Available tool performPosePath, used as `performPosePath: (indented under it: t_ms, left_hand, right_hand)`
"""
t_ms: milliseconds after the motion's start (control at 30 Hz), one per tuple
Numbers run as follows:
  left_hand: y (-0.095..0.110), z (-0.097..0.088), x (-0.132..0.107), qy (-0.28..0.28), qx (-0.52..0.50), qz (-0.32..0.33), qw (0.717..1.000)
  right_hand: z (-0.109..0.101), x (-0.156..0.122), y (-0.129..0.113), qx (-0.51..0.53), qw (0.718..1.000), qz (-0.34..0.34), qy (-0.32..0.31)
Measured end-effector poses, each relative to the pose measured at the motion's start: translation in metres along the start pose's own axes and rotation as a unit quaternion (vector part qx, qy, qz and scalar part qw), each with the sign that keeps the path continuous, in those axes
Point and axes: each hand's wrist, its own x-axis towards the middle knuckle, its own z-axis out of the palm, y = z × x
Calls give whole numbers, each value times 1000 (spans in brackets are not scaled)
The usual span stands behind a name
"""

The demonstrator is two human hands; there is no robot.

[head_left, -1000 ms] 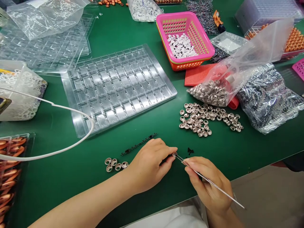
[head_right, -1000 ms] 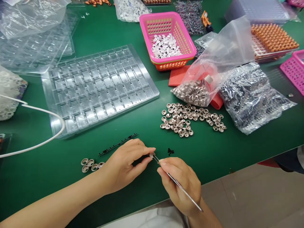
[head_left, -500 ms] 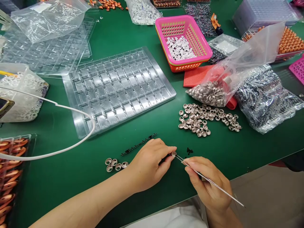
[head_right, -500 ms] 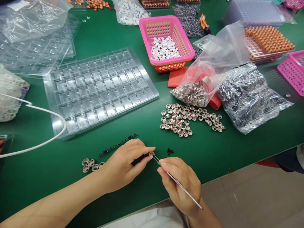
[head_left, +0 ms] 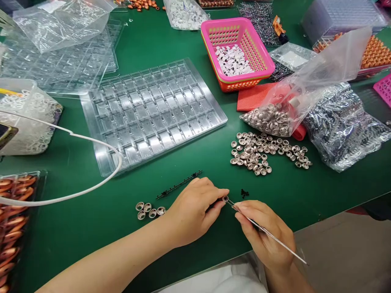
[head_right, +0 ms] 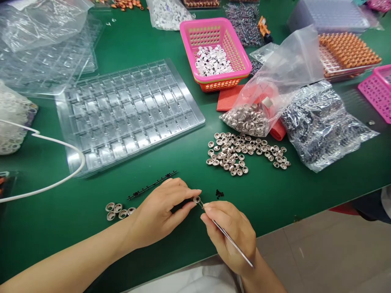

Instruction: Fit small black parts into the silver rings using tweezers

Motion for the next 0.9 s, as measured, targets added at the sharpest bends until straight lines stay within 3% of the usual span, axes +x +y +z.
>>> performPosePath:
  t_ms: [567, 800, 900]
  left_hand:
    - [1, 1, -1, 2, -6, -1, 1000]
    - [2, -2, 0, 8, -27, -12, 1000]
    - [2, -3, 0, 17, -38, -14, 999]
  right_hand:
    - [-2, 0, -2, 19, 1000, 9, 7]
    - [-1, -4, -1, 79, 981, 78, 157]
    - [1, -1, 1, 112, 971, 73, 200]
